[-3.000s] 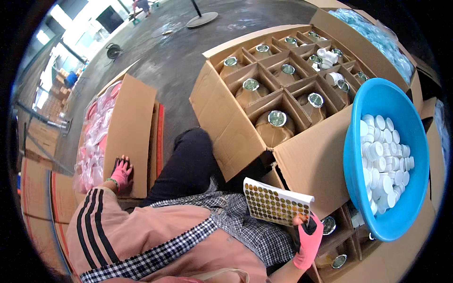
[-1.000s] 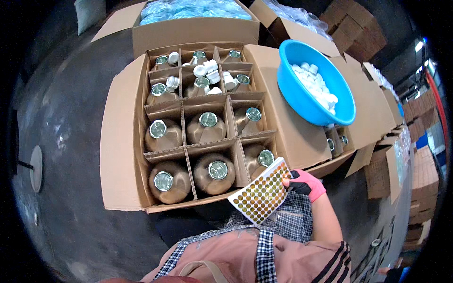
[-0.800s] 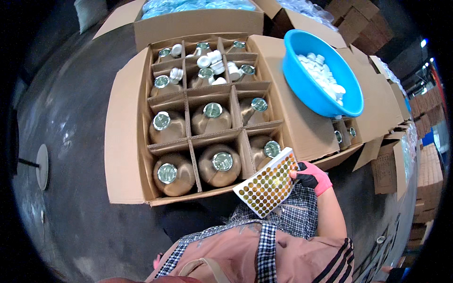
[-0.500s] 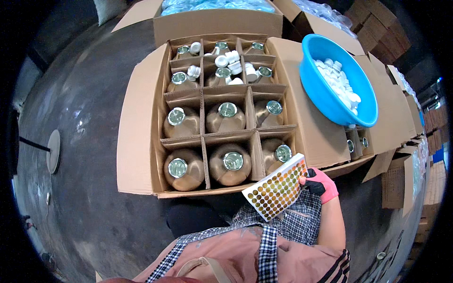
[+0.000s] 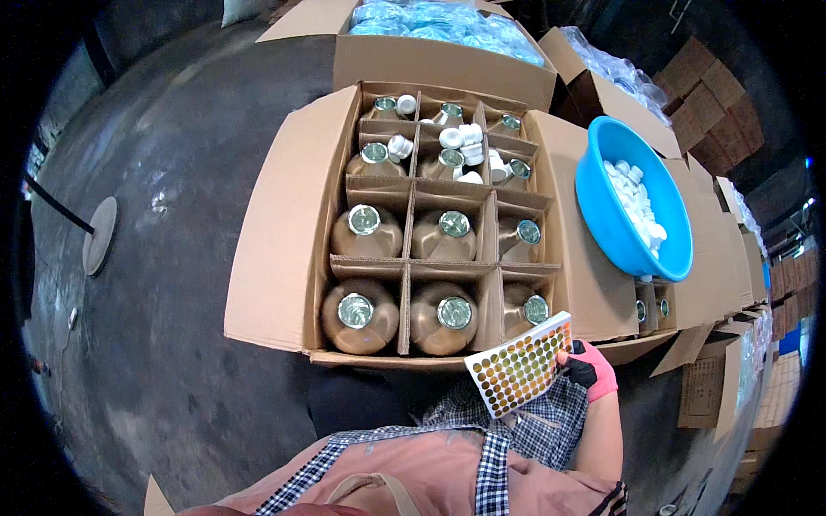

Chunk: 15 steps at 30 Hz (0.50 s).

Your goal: The person applies round gold stickers to the necks of glass bottles arranged in a cardboard box. They peel individual stickers from a sheet and press them onto the bottle surfaces. The person also moves a blue basin containing white bottle caps to a different location on the box.

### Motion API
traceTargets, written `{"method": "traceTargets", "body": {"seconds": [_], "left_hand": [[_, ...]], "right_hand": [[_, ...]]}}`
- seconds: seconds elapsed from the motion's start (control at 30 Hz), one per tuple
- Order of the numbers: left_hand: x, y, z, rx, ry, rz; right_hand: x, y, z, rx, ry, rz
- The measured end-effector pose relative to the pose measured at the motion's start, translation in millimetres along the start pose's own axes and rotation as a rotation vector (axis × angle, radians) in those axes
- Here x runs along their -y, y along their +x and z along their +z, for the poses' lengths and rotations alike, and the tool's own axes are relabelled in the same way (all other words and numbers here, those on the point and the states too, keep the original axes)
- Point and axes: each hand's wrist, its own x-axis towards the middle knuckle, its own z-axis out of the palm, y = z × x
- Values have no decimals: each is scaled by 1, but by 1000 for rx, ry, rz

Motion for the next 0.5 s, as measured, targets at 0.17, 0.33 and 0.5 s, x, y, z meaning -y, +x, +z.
{"method": "traceTargets", "body": {"seconds": [0.17, 0.33, 0.5], "left_hand": [[-5, 10, 2, 24, 9, 12], [-8, 15, -4, 40, 29, 29], [-2, 20, -5, 44, 40, 57]], "right_hand": [[6, 0, 5, 18, -12, -12], [7, 2, 0, 13, -10, -6], [14, 4, 10, -21, 59, 32]]}}
